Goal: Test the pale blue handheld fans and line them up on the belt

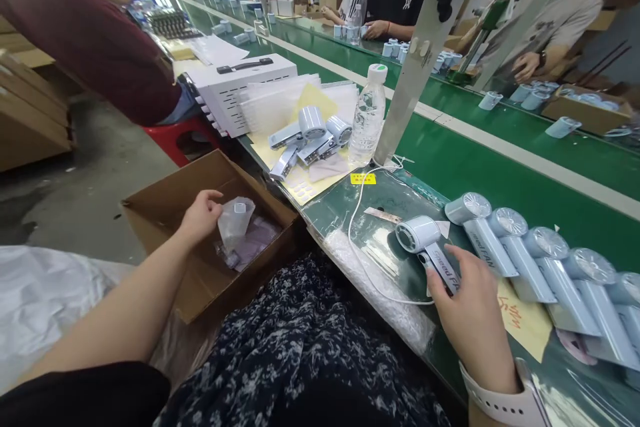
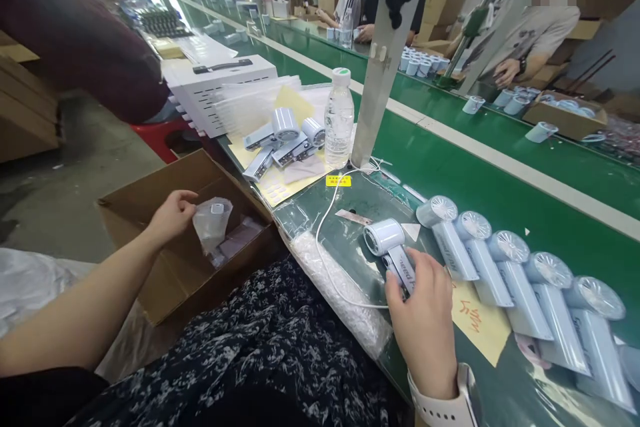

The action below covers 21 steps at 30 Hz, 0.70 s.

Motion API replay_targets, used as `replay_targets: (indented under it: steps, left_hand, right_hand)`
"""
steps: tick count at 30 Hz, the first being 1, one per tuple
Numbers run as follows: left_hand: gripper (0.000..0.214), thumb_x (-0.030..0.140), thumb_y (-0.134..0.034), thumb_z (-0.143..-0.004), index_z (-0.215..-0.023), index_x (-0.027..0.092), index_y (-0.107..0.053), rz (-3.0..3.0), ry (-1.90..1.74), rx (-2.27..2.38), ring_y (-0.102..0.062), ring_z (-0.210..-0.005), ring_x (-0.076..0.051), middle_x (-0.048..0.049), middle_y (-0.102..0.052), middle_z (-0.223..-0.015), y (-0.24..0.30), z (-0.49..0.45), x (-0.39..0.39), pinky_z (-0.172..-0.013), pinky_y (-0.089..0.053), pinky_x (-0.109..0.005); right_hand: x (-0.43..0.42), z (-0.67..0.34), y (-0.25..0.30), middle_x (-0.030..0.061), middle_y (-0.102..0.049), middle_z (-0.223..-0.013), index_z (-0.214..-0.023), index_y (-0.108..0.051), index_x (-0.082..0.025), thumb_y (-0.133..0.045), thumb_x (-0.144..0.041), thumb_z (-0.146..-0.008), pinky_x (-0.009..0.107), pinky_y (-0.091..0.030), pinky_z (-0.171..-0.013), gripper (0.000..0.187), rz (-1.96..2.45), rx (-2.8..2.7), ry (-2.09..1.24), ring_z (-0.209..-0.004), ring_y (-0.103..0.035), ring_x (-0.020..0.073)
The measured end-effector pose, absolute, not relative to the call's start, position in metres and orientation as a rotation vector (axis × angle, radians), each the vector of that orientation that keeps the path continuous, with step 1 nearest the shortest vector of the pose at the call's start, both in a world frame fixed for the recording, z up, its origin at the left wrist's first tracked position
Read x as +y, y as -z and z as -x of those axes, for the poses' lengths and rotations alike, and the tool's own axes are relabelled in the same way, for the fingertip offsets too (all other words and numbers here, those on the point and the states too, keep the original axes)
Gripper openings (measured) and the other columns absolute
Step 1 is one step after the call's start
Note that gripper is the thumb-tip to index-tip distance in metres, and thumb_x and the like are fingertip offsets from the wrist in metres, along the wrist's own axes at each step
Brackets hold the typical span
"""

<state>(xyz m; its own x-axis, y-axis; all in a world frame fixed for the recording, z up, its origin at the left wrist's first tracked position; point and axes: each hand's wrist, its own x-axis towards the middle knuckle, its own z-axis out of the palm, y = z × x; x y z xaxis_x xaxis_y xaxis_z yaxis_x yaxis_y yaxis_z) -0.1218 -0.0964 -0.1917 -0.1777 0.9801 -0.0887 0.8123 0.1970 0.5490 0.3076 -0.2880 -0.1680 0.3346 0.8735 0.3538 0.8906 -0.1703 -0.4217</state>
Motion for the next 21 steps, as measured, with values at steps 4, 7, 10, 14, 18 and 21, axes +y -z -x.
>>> replay_targets:
  steps: [4, 7, 10, 14, 18, 21]
  left_hand:
    - [0.022, 0.036, -0.061, -0.094, -0.093, 0.014, -0.063, -1.731, -0.309, 1.982, -0.053, -0.056, -0.012, 0.003, -0.058, -0.068, 0.21, 0.104, -0.092, -0.062, -0.049, -0.029]
    - [0.011, 0.025, -0.062, -0.09, -0.086, 0.015, -0.065, -1.841, -0.344, 1.998, -0.058, -0.059, -0.015, 0.0007, -0.062, -0.069, 0.198, 0.08, -0.084, -0.065, -0.05, -0.031]
    - [0.022, 0.023, -0.047, -0.094, -0.104, 0.014, -0.063, -2.01, -0.668, 2.095, -0.063, -0.093, -0.024, -0.0105, -0.068, -0.101, 0.161, 0.049, -0.075, -0.091, -0.048, -0.037]
    - [0.037, 0.027, -0.04, -0.098, -0.127, 0.011, -0.055, -2.255, -0.949, 2.011, -0.045, -0.131, -0.029, -0.0154, -0.058, -0.132, 0.113, 0.006, -0.046, -0.117, -0.028, -0.043]
    - [0.057, 0.018, -0.056, -0.088, -0.142, 0.003, -0.045, -2.385, -0.725, 1.819, -0.05, -0.127, -0.033, -0.0198, -0.058, -0.136, 0.096, -0.02, -0.004, -0.112, -0.036, -0.046]
    - [0.061, 0.018, -0.06, -0.086, -0.143, 0.002, -0.045, -2.409, -0.633, 1.776, -0.054, -0.121, -0.033, -0.0195, -0.061, -0.129, 0.089, -0.024, 0.009, -0.111, -0.038, -0.048]
  right_hand:
    - [-0.288, -0.306, 0.175, 0.0192, -0.061, -0.116, -0.134, -0.046, -0.013, -0.042, -0.044, -0.094, 0.054, -0.048, -0.09, 0.05, 2.14, -1.646, 0.009, -0.107, -0.057, 0.0386]
    - [-0.288, -0.304, 0.178, 0.0173, -0.062, -0.111, -0.132, -0.046, -0.014, -0.04, -0.04, -0.095, 0.052, -0.049, -0.088, 0.046, 2.167, -1.636, 0.049, -0.103, -0.057, 0.0373]
    - [-0.285, -0.303, 0.177, 0.0175, -0.062, -0.105, -0.127, -0.049, -0.013, -0.039, -0.035, -0.095, 0.051, -0.049, -0.086, 0.04, 2.197, -1.634, 0.109, -0.099, -0.057, 0.037]
    - [-0.281, -0.302, 0.176, 0.0188, -0.061, -0.103, -0.121, -0.053, -0.01, -0.043, -0.029, -0.093, 0.05, -0.049, -0.084, 0.036, 2.236, -1.609, 0.121, -0.099, -0.056, 0.0379]
    - [-0.28, -0.301, 0.173, 0.0172, -0.062, -0.101, -0.114, -0.058, -0.013, -0.049, -0.027, -0.092, 0.049, -0.049, -0.084, 0.028, 2.262, -1.547, 0.011, -0.099, -0.057, 0.0374]
    - [-0.282, -0.301, 0.165, 0.0164, -0.063, -0.104, -0.11, -0.06, -0.015, -0.054, -0.029, -0.089, 0.049, -0.049, -0.085, 0.025, 2.199, -1.39, -0.102, -0.101, -0.059, 0.0362]
